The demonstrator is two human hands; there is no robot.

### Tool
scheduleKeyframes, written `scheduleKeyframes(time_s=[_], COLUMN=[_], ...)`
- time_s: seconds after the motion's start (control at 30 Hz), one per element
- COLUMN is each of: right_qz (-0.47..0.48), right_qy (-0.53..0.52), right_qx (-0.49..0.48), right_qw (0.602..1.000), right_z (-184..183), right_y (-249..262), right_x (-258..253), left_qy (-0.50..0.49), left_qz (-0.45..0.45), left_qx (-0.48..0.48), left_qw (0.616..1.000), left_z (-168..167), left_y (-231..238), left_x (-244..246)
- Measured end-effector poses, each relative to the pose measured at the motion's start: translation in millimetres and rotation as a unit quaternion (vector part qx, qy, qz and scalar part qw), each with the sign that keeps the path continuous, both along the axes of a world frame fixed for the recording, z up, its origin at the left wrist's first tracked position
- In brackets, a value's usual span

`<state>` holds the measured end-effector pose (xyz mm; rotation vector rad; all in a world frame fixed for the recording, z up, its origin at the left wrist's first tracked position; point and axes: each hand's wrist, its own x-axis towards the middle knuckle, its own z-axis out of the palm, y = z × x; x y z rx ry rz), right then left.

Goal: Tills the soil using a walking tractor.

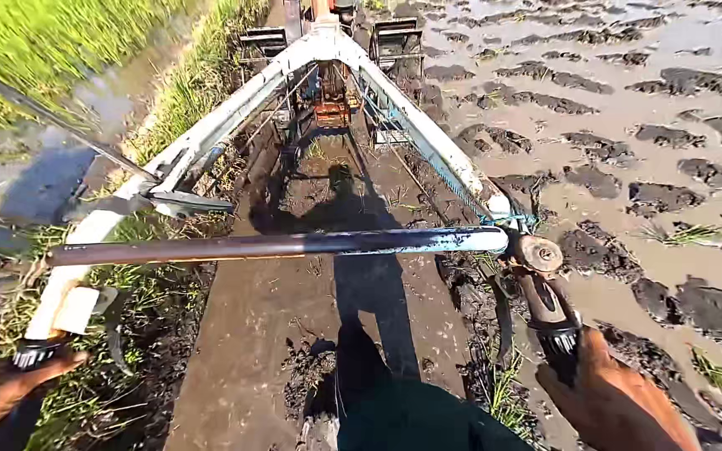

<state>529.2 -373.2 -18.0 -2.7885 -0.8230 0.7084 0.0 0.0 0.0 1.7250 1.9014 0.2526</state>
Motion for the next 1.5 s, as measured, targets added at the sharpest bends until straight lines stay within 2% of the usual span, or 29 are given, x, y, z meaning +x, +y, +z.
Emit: scheduleKeyframes(time_s=[0.07, 0.13, 0.17, 0.23, 0.37, 0.43, 0.5, 0.6, 0.7, 0.77, 0.8, 0.83, 0.9, 0.93, 0.97, 1.03, 1.13, 1.27, 1.5], right_qz=[-0.048, -0.065, -0.065, -0.069, -0.076, -0.079, -0.056, -0.004, 0.004, -0.024, -0.052, -0.073, -0.067, -0.058, -0.053, -0.045, -0.05, -0.051, -0.066], right_qy=[0.057, 0.061, 0.05, 0.031, 0.018, 0.002, -0.049, -0.109, -0.105, -0.021, 0.063, 0.167, 0.382, 0.455, 0.494, 0.513, 0.506, 0.492, 0.436], right_qx=[-0.013, -0.004, 0.004, 0.017, -0.008, 0.009, 0.033, 0.07, 0.118, 0.18, 0.206, 0.23, 0.283, 0.305, 0.317, 0.313, 0.266, 0.195, 0.235], right_qw=[0.997, 0.996, 0.997, 0.997, 0.997, 0.997, 0.997, 0.992, 0.988, 0.983, 0.975, 0.956, 0.877, 0.835, 0.808, 0.798, 0.819, 0.847, 0.866], right_z=[-49, -88, -104, -123, -135, -139, -141, -148, -156, -156, -157, -165, -191, -204, -212, -217, -209, -195, -177], right_y=[12, 29, 39, 65, 119, 144, 161, 169, 168, 175, 184, 193, 220, 237, 255, 290, 339, 409, 539], right_x=[5, 15, 21, 39, 84, 115, 155, 256, 379, 448, 471, 493, 534, 546, 555, 569, 596, 617, 635], left_qy=[-0.146, -0.263, -0.296, -0.292, -0.141, -0.072, -0.047, -0.072, -0.193, -0.3, -0.325, -0.329, -0.297, -0.281, -0.273, -0.25, -0.205, -0.184, -0.178], left_qz=[-0.017, -0.006, -0.014, -0.019, 0.002, 0.002, 0.002, 0.01, 0.024, 0.033, 0.037, 0.055, 0.1, 0.109, 0.108, 0.099, 0.091, 0.139, 0.095], left_qx=[-0.1, -0.176, -0.206, -0.198, -0.123, -0.073, -0.047, -0.045, -0.113, -0.191, -0.207, -0.203, -0.162, -0.146, -0.136, -0.129, -0.129, -0.111, -0.123], left_qw=[0.984, 0.949, 0.933, 0.935, 0.982, 0.995, 0.998, 0.996, 0.974, 0.934, 0.922, 0.921, 0.936, 0.942, 0.946, 0.955, 0.966, 0.967, 0.972], left_z=[-41, -89, -109, -126, -109, -103, -100, -87, -90, -105, -118, -123, -117, -114, -115, -111, -104, -110, -108], left_y=[10, 30, 46, 71, 102, 120, 136, 131, 107, 100, 104, 109, 129, 143, 159, 196, 250, 318, 448], left_x=[0, -6, -11, 4, 80, 121, 155, 229, 316, 361, 375, 387, 406, 412, 416, 432, 464, 497, 531])
